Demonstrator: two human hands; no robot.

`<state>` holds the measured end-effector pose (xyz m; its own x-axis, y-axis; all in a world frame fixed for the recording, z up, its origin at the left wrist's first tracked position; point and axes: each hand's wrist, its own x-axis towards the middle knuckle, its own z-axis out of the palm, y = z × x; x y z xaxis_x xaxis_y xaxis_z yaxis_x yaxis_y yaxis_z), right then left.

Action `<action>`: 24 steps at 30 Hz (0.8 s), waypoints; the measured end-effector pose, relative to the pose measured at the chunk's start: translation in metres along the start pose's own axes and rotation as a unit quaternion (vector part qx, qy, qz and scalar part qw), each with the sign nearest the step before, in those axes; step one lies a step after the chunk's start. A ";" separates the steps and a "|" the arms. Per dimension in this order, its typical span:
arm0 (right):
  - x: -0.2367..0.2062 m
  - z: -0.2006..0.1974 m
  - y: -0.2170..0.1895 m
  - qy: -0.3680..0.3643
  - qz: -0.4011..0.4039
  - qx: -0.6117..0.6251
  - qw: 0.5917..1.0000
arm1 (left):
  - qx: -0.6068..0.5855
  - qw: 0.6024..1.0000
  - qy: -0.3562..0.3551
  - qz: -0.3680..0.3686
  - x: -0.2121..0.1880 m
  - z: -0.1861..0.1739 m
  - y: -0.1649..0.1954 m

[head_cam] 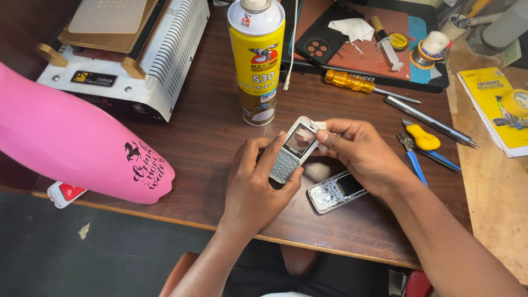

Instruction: The person disassembles a white feature phone at a repair workbench. They pry the back cover and internal board with a metal pry tool, use a yellow plastic pry tool to separate the housing, wipe the frame and keypad with a tissue, and lift out the main circuit board, holding it up at the end.

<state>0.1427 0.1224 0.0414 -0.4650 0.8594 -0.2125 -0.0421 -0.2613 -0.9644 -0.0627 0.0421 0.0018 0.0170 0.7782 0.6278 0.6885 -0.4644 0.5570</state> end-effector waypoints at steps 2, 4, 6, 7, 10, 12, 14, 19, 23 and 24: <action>-0.001 0.001 0.005 -0.057 0.009 0.027 0.998 | 0.003 1.000 0.000 0.005 -0.001 0.000 0.000; -0.001 0.000 0.012 -0.097 0.034 0.055 0.993 | 0.008 1.000 0.002 0.019 -0.001 0.001 0.001; -0.001 -0.001 0.020 -0.120 0.073 0.082 0.987 | 0.006 1.000 0.000 0.010 -0.002 0.001 0.001; 0.000 -0.004 0.022 -0.118 0.076 0.081 0.987 | 0.003 1.000 -0.001 0.007 -0.001 0.001 0.002; 0.003 -0.012 0.024 -0.121 0.065 0.075 0.988 | 0.012 1.000 0.007 0.018 -0.001 0.001 0.003; 0.003 -0.017 0.020 -0.130 0.032 0.067 0.989 | 0.004 1.000 0.020 0.012 0.000 0.001 0.002; 0.001 -0.019 0.013 -0.094 0.047 0.057 0.993 | -0.004 1.000 0.021 0.005 0.000 0.000 0.002; -0.005 -0.016 -0.004 -0.044 0.043 0.092 0.994 | -0.008 1.000 0.021 0.000 -0.001 -0.001 0.001; -0.003 -0.011 -0.005 -0.114 -0.004 0.116 0.987 | -0.007 1.000 0.012 0.004 -0.001 0.000 0.001; -0.002 -0.010 -0.004 -0.142 -0.014 0.118 0.983 | -0.005 1.000 0.013 0.008 -0.002 0.001 0.001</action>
<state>0.1521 0.1264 0.0441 -0.6868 0.7199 -0.1008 -0.2480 -0.3624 -0.8984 -0.0615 0.0409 0.0009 0.0085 0.7593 0.6507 0.6815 -0.4806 0.5519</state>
